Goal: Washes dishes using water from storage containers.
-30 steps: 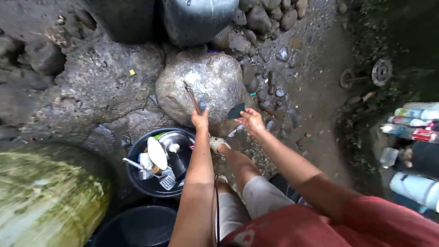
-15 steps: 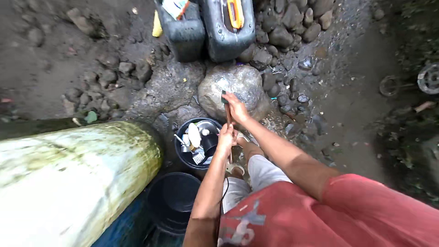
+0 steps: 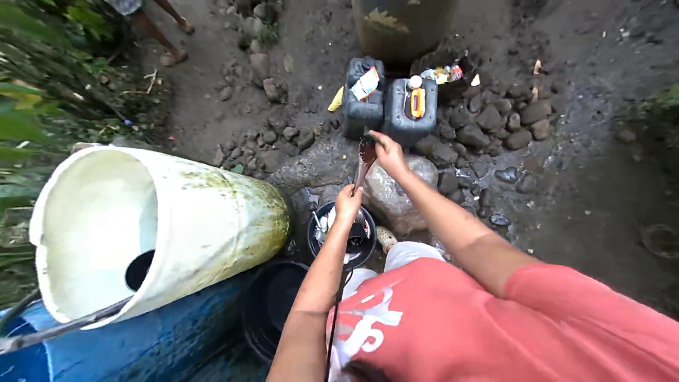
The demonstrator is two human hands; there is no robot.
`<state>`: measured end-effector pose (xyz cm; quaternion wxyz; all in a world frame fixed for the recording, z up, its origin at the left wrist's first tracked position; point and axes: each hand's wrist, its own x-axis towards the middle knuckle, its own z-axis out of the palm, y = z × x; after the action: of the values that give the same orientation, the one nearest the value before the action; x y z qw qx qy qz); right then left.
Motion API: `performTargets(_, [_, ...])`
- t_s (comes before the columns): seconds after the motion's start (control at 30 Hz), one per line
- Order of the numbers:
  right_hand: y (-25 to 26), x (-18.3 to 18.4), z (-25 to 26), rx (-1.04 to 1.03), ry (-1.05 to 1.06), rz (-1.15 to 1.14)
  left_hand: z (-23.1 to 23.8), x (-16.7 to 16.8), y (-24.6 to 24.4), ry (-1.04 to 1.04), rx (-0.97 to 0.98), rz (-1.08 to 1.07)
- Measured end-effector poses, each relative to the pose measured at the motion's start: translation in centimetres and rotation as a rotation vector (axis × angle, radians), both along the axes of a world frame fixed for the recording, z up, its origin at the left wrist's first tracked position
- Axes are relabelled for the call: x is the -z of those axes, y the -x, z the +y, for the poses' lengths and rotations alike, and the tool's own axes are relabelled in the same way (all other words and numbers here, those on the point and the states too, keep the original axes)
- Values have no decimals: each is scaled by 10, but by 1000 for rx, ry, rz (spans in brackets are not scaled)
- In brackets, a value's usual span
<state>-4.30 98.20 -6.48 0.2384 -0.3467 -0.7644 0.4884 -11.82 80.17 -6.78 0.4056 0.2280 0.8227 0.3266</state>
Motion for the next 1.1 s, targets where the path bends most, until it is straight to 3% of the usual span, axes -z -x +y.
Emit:
performTargets(0.1, [-6, -6, -35, -212, -382, -198, 7, -31, 0, -19, -15, 96])
performTargets(0.17, [-2, 1, -39, -214, -503, -292, 8, -45, -4, 26, 16, 186])
performTargets(0.33, [2, -23, -57, -283, -430, -421, -2, -56, -3, 87, 73, 246])
performTargets(0.43, [11, -7, -29, -305, -443, -495, -3, -52, -10, 63, 130, 196])
performTargets(0.53, [24, -16, 12, -112, -186, -561, -1, -49, -14, 42, 134, 184])
performTargets(0.67, [14, -11, 9, 299, 314, -80, 3, -51, 0, -16, 19, 270])
performTargets(0.77, [19, -18, -34, 445, 914, 305, 20, -50, 6, 101, 95, 419])
performTargets(0.83, [28, -28, -36, 571, 1235, 368, 23, -42, 2, 199, 184, 458])
performTargets(0.9, [34, -31, -17, 658, 1328, 369, 16, -35, 3, 190, 189, 470])
performTargets(0.97, [37, -26, 8, 584, 1164, 393, 8, -39, 10, 171, 177, 466])
performTargets(1.1, [30, -28, 42, 49, 322, 104, -5, -44, 23, 303, 224, 451])
